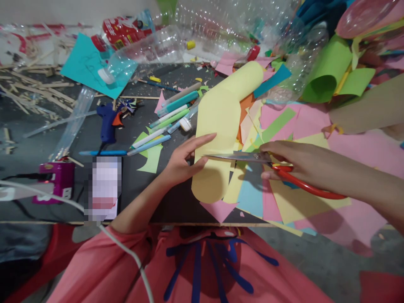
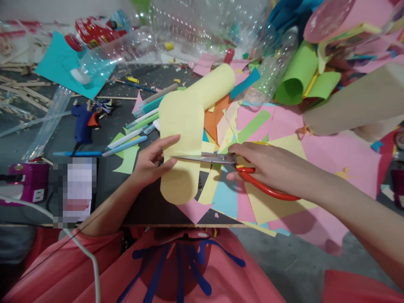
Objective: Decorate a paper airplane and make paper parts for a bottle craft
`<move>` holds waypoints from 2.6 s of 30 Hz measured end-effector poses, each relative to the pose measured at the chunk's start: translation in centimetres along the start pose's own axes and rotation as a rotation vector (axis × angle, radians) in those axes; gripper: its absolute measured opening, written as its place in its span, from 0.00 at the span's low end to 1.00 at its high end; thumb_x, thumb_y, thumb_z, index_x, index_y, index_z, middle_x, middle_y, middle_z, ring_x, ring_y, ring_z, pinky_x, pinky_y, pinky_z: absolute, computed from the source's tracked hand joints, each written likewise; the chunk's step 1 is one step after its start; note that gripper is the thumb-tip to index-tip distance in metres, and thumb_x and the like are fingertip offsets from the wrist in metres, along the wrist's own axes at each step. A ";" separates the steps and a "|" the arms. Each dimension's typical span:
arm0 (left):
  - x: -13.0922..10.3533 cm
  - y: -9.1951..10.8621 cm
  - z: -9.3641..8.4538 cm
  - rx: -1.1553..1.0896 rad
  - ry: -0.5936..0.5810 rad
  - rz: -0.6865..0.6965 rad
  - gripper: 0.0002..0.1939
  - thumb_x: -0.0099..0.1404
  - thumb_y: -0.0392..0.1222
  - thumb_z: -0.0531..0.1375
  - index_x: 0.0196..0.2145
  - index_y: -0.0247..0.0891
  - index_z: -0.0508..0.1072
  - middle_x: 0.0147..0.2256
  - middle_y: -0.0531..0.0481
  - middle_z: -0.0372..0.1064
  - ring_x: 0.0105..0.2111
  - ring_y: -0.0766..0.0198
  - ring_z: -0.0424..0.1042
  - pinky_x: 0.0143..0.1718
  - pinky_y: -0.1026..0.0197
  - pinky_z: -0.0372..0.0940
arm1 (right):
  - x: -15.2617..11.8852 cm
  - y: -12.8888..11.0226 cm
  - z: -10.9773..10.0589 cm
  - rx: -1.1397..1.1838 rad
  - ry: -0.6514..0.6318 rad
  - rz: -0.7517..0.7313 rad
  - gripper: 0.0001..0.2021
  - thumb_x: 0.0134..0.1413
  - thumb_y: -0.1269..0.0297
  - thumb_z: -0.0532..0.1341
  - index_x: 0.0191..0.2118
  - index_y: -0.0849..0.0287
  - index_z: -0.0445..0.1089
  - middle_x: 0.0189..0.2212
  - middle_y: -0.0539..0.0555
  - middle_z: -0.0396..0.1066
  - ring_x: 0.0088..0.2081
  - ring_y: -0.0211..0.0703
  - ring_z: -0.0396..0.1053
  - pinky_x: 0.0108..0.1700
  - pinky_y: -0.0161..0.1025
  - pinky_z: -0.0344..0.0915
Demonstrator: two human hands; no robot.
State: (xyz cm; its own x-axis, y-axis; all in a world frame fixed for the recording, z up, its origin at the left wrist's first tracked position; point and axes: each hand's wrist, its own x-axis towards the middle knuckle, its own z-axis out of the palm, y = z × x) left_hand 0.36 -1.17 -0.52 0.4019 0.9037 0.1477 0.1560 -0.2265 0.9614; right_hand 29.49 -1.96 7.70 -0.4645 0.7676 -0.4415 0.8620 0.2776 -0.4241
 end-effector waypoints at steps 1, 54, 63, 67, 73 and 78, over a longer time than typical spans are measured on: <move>0.0 0.0 0.0 -0.004 -0.001 0.003 0.23 0.65 0.51 0.62 0.56 0.46 0.73 0.55 0.45 0.73 0.51 0.55 0.74 0.38 0.63 0.71 | 0.1 0.1 0.0 0.004 -0.012 0.003 0.30 0.57 0.32 0.49 0.46 0.54 0.69 0.34 0.57 0.74 0.32 0.52 0.72 0.30 0.40 0.61; 0.1 0.4 0.2 0.094 -0.051 0.113 0.22 0.67 0.43 0.60 0.59 0.46 0.71 0.57 0.46 0.72 0.51 0.57 0.74 0.41 0.63 0.71 | 1.4 -0.2 1.1 0.024 0.031 -0.086 0.33 0.58 0.30 0.45 0.38 0.55 0.70 0.23 0.53 0.68 0.23 0.45 0.66 0.25 0.37 0.56; 0.7 0.1 -0.5 0.071 0.188 -0.049 0.21 0.63 0.39 0.59 0.55 0.39 0.72 0.56 0.43 0.72 0.49 0.56 0.75 0.39 0.62 0.74 | 1.1 1.8 1.3 -0.002 0.304 0.326 0.22 0.56 0.40 0.53 0.38 0.56 0.68 0.32 0.61 0.75 0.31 0.51 0.72 0.30 0.40 0.61; 0.9 -0.1 -0.5 0.085 0.211 -0.055 0.20 0.61 0.37 0.59 0.52 0.37 0.74 0.53 0.43 0.74 0.47 0.58 0.76 0.39 0.63 0.73 | 0.7 3.9 1.6 -0.034 0.442 0.475 0.15 0.50 0.62 0.60 0.45 0.57 0.70 0.41 0.63 0.77 0.39 0.54 0.74 0.35 0.40 0.63; 1.0 -0.3 -0.4 0.079 0.228 -0.133 0.17 0.56 0.33 0.58 0.43 0.38 0.78 0.45 0.47 0.77 0.41 0.60 0.76 0.33 0.65 0.69 | 0.2 6.7 1.9 -0.067 0.486 0.445 0.25 0.48 0.64 0.62 0.54 0.62 0.69 0.48 0.67 0.76 0.43 0.58 0.74 0.42 0.46 0.67; 1.1 0.0 -0.7 0.031 0.191 -0.154 0.11 0.55 0.37 0.60 0.36 0.38 0.78 0.40 0.49 0.77 0.35 0.62 0.74 0.31 0.63 0.66 | 0.3 6.0 2.1 -0.385 0.632 0.279 0.20 0.58 0.60 0.55 0.51 0.67 0.71 0.44 0.73 0.75 0.45 0.62 0.72 0.48 0.53 0.66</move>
State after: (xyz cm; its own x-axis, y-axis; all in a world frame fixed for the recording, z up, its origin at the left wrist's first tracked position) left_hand 0.17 0.09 -0.24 0.1936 0.9801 0.0437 0.2312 -0.0889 0.9688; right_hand 34.12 -1.29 3.34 -0.1170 0.9890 0.0907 0.9929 0.1184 -0.0098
